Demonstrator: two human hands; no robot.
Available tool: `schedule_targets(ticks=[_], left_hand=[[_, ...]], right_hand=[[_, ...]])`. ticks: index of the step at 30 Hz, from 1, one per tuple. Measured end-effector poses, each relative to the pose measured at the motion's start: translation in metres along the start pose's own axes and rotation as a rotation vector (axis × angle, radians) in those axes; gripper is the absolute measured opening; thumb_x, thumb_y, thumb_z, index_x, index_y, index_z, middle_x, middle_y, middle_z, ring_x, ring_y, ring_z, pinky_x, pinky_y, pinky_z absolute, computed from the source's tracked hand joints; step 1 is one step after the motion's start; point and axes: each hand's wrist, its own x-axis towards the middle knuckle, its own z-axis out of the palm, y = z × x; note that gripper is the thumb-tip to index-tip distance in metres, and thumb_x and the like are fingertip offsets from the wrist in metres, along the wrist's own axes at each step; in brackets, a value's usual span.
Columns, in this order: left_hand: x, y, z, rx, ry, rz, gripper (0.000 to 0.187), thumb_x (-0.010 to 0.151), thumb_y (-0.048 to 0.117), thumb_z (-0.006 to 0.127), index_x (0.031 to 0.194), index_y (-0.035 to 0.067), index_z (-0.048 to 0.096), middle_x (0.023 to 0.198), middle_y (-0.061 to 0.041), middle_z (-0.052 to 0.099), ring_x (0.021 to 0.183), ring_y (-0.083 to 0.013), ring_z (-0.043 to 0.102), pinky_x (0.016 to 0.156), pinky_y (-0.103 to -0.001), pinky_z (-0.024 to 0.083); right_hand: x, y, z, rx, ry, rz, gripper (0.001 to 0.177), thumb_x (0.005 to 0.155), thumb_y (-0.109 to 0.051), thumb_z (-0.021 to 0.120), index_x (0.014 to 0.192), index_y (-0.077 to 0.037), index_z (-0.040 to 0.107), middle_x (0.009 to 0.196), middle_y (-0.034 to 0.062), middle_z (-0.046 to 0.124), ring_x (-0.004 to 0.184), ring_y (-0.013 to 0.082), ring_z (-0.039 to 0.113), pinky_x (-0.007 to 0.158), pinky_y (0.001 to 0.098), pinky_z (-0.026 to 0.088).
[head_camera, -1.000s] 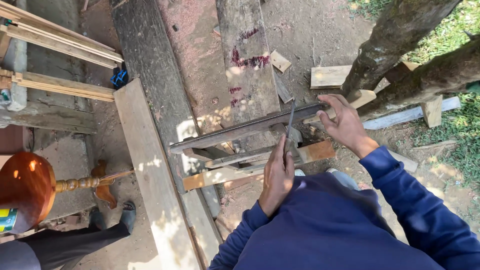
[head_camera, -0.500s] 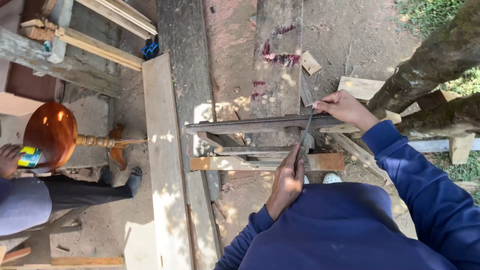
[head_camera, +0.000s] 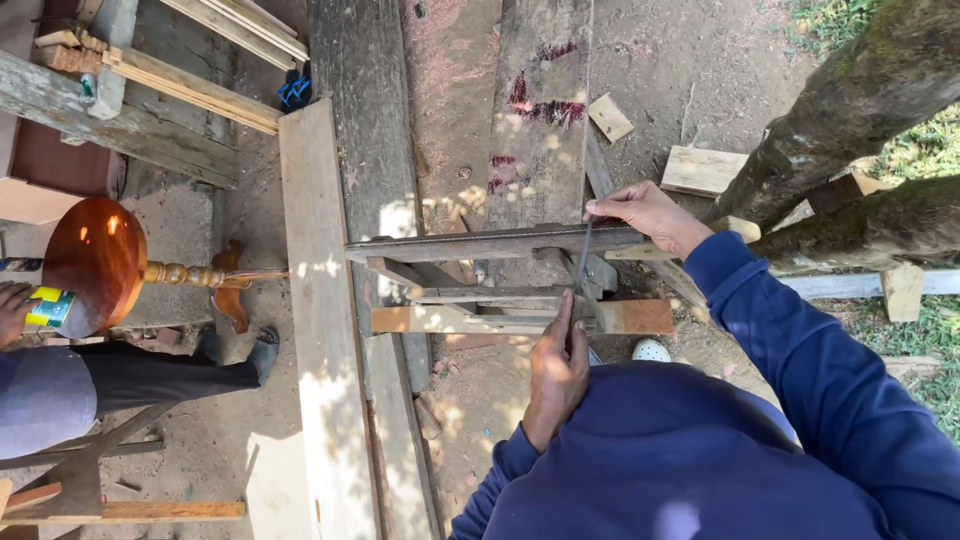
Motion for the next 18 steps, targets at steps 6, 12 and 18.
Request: schedule_targets(ticks=[6, 12, 18], left_hand=[[-0.003, 0.009, 0.008, 0.107, 0.045, 0.06, 0.055, 0.101, 0.005, 0.06, 0.154, 0.009, 0.049, 0.075, -0.014, 0.06, 0.06, -0.0164, 0.054, 0.056, -0.033, 0.049], [-0.001, 0.004, 0.014, 0.108, 0.073, 0.071, 0.055, 0.099, 0.001, 0.061, 0.153, 0.005, 0.049, 0.071, -0.013, 0.057, 0.055, -0.0184, 0.054, 0.052, -0.034, 0.047], [0.001, 0.007, 0.014, 0.173, 0.104, 0.136, 0.054, 0.099, 0.001, 0.063, 0.151, 0.001, 0.05, 0.075, -0.015, 0.061, 0.055, -0.0194, 0.06, 0.052, -0.035, 0.05]], right_hand=[[0.011, 0.024, -0.01, 0.016, -0.016, -0.059, 0.022, 0.091, -0.019, 0.081, 0.101, 0.0, 0.082, 0.091, 0.0062, 0.079, 0.078, 0.0106, 0.066, 0.073, 0.0264, 0.052], [0.009, 0.019, -0.007, 0.044, -0.025, -0.066, 0.018, 0.086, -0.014, 0.081, 0.101, -0.003, 0.082, 0.094, 0.0049, 0.08, 0.081, 0.0096, 0.07, 0.076, 0.0243, 0.054], [0.015, 0.02, -0.01, 0.087, -0.035, 0.008, 0.018, 0.086, -0.014, 0.081, 0.1, -0.003, 0.081, 0.094, 0.0055, 0.08, 0.081, 0.0119, 0.071, 0.076, 0.0256, 0.056]])
